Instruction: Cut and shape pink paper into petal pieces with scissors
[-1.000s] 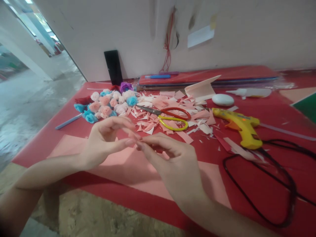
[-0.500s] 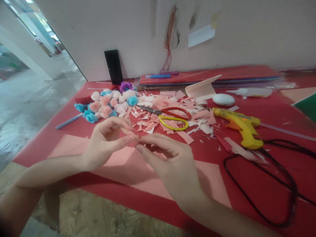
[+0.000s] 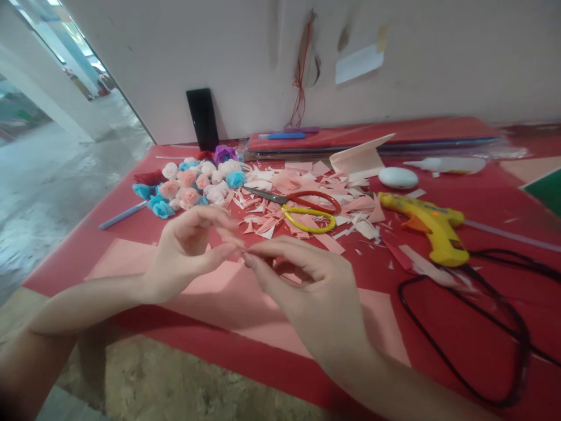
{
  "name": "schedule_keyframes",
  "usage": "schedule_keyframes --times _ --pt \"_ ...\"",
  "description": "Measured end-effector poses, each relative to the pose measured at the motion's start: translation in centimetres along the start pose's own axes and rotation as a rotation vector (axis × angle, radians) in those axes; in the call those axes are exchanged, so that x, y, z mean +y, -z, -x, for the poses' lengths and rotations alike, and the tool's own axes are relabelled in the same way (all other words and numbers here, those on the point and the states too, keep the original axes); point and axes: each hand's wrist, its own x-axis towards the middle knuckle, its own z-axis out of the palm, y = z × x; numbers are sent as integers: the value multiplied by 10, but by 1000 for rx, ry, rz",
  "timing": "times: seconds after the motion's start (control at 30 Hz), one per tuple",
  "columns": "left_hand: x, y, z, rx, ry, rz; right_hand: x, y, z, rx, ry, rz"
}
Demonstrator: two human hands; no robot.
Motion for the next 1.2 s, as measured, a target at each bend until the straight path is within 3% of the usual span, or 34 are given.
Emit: schedule_keyframes --times 0.13,0.57,1.2 --pt "-1 2 0 5 -34 -96 -2 4 -2 -22 36 64" --pt "-2 1 -1 56 -99 -117 -3 5 -3 -70 -95 -31" --pt "0 -1 -2 111 58 -2 -1 3 -6 -85 -96 -161"
